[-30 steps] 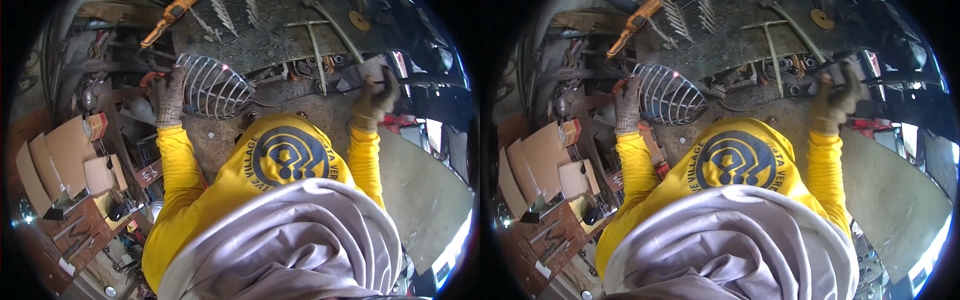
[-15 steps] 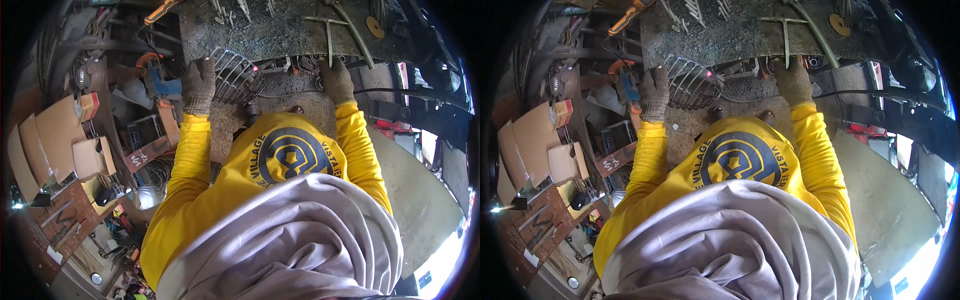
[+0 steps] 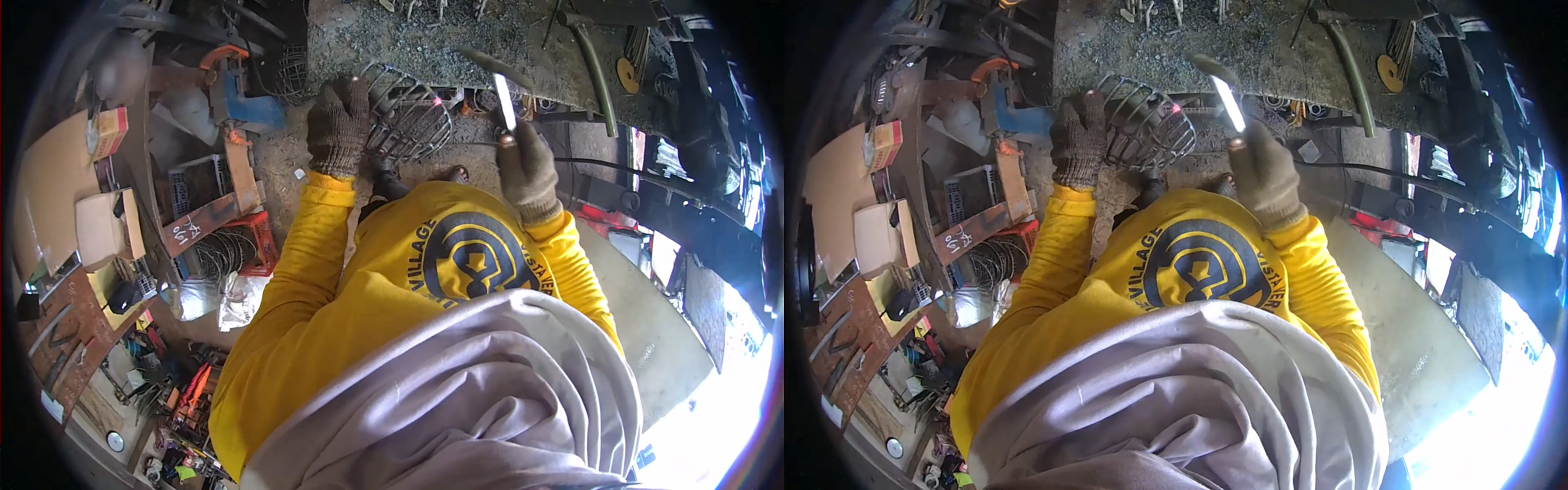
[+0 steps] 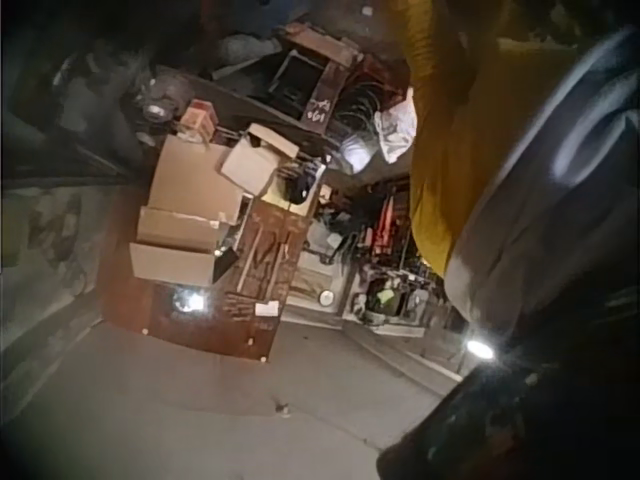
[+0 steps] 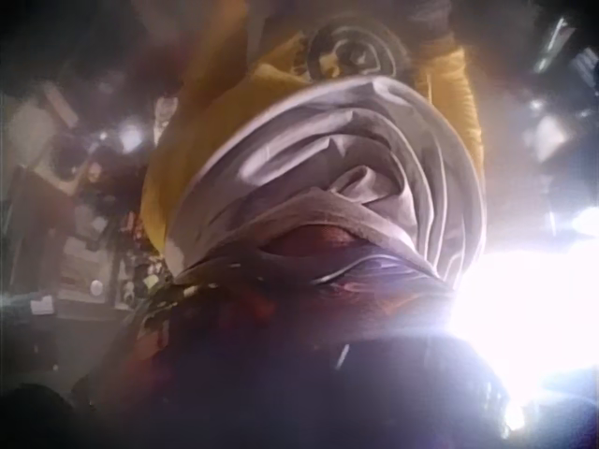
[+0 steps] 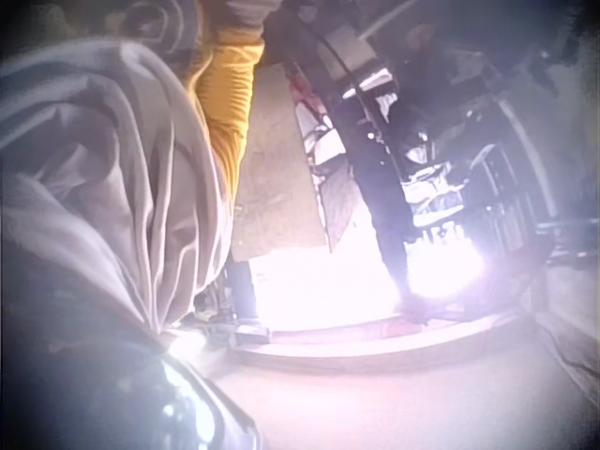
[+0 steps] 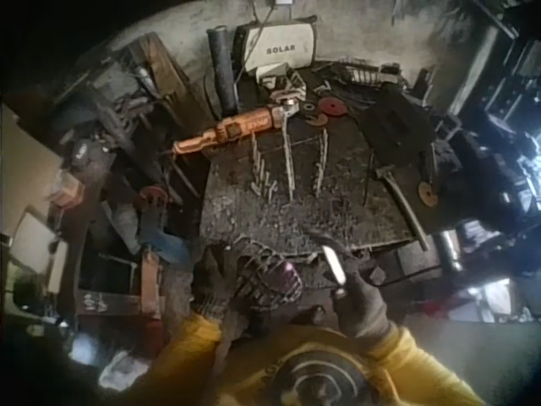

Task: The person welds joints on a curved metal wire cage using a handheld welding tool and then scrapes the surface of the cage with a metal rod.

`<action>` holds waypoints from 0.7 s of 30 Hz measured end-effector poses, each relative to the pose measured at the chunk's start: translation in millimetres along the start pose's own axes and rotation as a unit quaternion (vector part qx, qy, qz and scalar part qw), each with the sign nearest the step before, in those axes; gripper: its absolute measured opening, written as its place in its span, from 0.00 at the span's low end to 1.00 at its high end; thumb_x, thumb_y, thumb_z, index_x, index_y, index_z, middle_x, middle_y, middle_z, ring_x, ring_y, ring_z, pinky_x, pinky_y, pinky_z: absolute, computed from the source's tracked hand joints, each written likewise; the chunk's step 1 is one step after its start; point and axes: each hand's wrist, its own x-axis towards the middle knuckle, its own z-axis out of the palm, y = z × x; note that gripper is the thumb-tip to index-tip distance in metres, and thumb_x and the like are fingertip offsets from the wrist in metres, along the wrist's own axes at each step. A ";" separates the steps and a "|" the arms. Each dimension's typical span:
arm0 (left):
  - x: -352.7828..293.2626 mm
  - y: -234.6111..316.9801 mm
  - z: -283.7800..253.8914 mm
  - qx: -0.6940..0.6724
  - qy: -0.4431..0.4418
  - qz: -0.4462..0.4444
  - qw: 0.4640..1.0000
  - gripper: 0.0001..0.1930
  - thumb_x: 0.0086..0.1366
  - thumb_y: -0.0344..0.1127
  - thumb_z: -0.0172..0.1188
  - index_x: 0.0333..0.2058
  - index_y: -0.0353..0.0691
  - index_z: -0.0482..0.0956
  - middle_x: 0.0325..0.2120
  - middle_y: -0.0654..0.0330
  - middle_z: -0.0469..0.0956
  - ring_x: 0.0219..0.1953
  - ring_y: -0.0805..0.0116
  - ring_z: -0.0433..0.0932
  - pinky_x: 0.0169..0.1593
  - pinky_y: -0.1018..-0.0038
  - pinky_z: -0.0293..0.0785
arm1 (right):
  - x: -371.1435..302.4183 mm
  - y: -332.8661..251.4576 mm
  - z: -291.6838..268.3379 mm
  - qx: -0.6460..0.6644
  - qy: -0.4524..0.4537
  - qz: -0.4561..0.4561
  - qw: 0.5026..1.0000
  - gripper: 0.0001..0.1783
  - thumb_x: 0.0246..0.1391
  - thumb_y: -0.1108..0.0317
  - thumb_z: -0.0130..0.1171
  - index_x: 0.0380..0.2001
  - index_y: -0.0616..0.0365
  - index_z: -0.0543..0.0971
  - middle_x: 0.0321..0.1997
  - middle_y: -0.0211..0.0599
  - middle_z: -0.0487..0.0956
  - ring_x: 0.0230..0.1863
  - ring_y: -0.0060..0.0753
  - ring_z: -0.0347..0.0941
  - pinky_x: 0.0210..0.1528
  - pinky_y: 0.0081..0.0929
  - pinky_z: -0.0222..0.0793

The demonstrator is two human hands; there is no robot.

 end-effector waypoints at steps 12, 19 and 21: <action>-20.3 -35.9 57.2 -0.086 -0.091 -0.034 0.991 0.20 0.65 0.50 0.63 0.49 0.42 0.77 0.37 0.50 0.80 0.41 0.53 0.81 0.42 0.61 0.78 | 13.2 -20.1 19.4 -0.081 -0.098 -0.019 0.992 0.19 0.65 0.62 0.54 0.56 0.56 0.75 0.32 0.54 0.80 0.37 0.59 0.80 0.36 0.41 0.73; -17.7 -39.5 54.9 0.054 -0.080 0.119 0.988 0.32 0.57 0.45 0.69 0.59 0.45 0.68 0.39 0.47 0.77 0.40 0.47 0.79 0.41 0.56 0.79 | 15.7 -52.5 18.6 -0.130 -0.060 -0.087 0.986 0.16 0.65 0.62 0.54 0.52 0.54 0.76 0.31 0.52 0.80 0.33 0.58 0.80 0.34 0.43 0.73; -14.2 -26.5 44.2 0.039 -0.144 0.043 0.988 0.35 0.56 0.45 0.70 0.60 0.44 0.67 0.40 0.45 0.77 0.40 0.45 0.79 0.41 0.55 0.79 | 15.0 -66.2 18.6 -0.119 -0.049 -0.096 0.987 0.14 0.64 0.63 0.54 0.50 0.55 0.77 0.33 0.52 0.81 0.35 0.56 0.80 0.34 0.45 0.73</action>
